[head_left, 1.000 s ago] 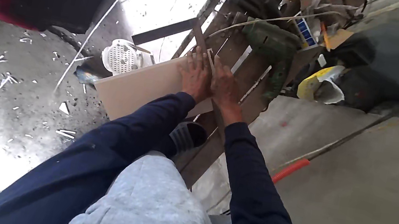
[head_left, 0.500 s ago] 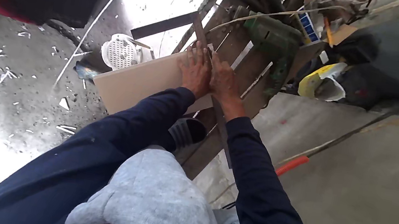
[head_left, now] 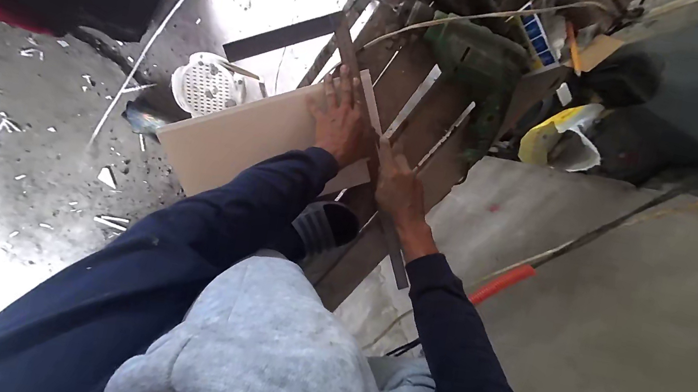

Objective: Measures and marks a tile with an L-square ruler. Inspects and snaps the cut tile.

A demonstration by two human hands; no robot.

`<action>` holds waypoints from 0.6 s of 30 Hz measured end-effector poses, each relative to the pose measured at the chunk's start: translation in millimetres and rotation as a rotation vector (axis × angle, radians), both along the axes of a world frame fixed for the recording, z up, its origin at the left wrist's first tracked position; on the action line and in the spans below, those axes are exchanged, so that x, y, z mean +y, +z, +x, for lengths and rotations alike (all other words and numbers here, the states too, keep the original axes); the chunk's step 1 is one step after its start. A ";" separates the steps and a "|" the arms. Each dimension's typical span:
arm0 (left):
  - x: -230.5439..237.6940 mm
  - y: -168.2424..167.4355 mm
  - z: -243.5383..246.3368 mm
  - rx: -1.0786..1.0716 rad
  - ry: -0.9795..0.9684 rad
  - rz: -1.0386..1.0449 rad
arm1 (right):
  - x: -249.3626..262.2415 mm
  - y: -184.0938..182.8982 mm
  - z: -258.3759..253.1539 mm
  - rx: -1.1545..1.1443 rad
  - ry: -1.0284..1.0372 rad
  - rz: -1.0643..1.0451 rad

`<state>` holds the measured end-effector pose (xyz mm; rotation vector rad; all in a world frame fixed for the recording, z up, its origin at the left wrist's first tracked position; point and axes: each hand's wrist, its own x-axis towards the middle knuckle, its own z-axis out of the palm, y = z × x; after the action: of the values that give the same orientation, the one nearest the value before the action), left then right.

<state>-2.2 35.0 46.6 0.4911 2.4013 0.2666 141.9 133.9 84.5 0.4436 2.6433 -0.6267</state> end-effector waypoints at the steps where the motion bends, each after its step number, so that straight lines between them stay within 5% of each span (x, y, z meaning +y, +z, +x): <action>1: -0.1 -1.3 0.3 0.005 -0.006 -0.008 | 0.3 1.7 16.3 0.016 0.000 0.001; 7: -1.4 -4.4 0.1 0.030 -0.042 -0.054 | 2.4 -16.1 84.6 -0.019 -0.060 0.029; 18: -2.3 0.7 -3.8 0.037 -0.043 -0.036 | 16.1 -6.4 107.8 0.069 -0.153 -0.026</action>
<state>-6.0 32.7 47.2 0.5344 2.4245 0.1970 249.6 150.0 78.0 0.6321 2.6805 -0.7345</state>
